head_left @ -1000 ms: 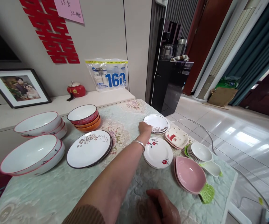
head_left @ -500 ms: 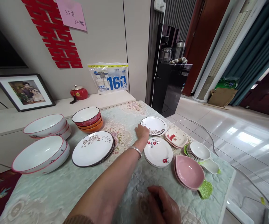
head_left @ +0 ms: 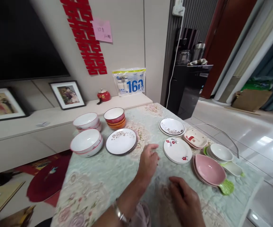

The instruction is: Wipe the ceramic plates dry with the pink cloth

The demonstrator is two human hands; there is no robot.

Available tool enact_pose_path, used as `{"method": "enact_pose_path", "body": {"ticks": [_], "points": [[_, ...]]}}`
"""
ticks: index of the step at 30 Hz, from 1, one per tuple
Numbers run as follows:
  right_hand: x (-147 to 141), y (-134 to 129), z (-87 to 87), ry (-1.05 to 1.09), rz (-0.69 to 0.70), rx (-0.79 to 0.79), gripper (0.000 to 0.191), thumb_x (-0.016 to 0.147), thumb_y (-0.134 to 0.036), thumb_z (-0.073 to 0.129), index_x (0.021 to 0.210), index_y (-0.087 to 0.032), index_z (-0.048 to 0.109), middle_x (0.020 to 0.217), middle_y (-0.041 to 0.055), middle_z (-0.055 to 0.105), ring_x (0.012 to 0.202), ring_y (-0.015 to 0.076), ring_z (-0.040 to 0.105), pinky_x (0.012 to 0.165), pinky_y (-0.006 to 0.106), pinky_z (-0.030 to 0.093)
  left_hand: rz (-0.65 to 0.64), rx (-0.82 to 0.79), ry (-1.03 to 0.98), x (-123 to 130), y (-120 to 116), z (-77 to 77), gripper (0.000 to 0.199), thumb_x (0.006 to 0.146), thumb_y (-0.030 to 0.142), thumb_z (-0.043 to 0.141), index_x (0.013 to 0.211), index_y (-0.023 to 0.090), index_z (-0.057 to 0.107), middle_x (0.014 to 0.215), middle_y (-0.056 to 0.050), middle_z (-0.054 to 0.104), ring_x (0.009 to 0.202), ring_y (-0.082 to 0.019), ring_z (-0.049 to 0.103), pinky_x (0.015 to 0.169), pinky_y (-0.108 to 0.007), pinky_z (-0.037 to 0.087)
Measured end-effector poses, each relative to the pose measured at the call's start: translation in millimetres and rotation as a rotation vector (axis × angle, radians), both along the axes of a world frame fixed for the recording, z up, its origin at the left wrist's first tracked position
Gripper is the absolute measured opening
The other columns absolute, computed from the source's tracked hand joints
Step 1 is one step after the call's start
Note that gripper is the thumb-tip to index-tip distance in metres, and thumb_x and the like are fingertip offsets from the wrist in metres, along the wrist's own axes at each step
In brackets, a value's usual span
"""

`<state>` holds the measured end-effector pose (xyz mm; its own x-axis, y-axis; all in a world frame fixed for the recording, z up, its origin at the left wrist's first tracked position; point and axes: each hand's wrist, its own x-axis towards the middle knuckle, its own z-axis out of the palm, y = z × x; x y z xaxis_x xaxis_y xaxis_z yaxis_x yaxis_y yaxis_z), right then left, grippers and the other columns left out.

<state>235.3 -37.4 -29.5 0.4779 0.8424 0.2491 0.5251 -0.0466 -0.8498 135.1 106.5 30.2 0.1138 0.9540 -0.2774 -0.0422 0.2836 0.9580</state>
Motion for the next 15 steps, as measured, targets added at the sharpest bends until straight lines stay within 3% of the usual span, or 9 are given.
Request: {"method": "enact_pose_path", "body": {"ticks": [2,5,7,11,15], "points": [[-2,-1,-0.4,-0.016,-0.018,-0.028,0.032,0.084,-0.050,0.054,0.089,-0.022,0.069,0.068,0.0025,0.069,0.056,0.0178,0.062,0.052,0.024,0.050,-0.124,0.054,0.006,-42,-20,-3.1,0.029,0.067,0.016,0.056,0.091,0.021,0.071,0.063,-0.003,0.063,0.058,-0.016,0.058,0.053,-0.026,0.042],[-10,5,2.4,-0.052,-0.018,-0.071,0.032,0.082,-0.051,0.056,0.089,-0.023,0.068,0.068,0.0023,0.069,0.057,0.0186,0.062,0.051,0.025,0.049,0.087,0.059,-0.065,-93,-30,-17.1,0.024,0.066,0.020,0.053,0.084,0.020,0.069,0.088,-0.007,0.070,0.059,-0.013,0.058,0.051,-0.024,0.041],[-20,18,11.9,-0.073,0.046,-0.088,0.032,0.083,-0.051,0.054,0.090,-0.023,0.068,0.065,0.0015,0.067,0.054,0.0181,0.060,0.051,0.026,0.047,0.221,0.062,-0.092,-116,-28,-29.7,0.025,0.064,0.019,0.052,0.084,0.019,0.068,0.089,-0.007,0.070,0.058,-0.011,0.057,0.051,-0.024,0.042],[-47,76,46.2,-0.077,0.200,-0.097,0.032,0.088,-0.048,0.049,0.090,-0.022,0.065,0.069,0.0011,0.066,0.059,0.0171,0.061,0.058,0.027,0.046,0.260,0.083,-0.137,-134,-21,-48.8,0.024,0.065,0.021,0.053,0.084,0.019,0.067,0.083,-0.005,0.069,0.052,-0.010,0.054,0.053,-0.025,0.045],[-67,151,68.5,-0.137,0.089,-0.216,0.033,0.086,-0.050,0.049,0.072,-0.021,0.058,0.066,0.0009,0.065,0.061,0.0166,0.061,0.058,0.026,0.039,0.201,0.039,-0.181,-133,-14,-52.6,0.025,0.062,0.020,0.053,0.084,0.017,0.066,0.082,-0.006,0.068,0.053,-0.012,0.056,0.051,-0.026,0.046]]}}
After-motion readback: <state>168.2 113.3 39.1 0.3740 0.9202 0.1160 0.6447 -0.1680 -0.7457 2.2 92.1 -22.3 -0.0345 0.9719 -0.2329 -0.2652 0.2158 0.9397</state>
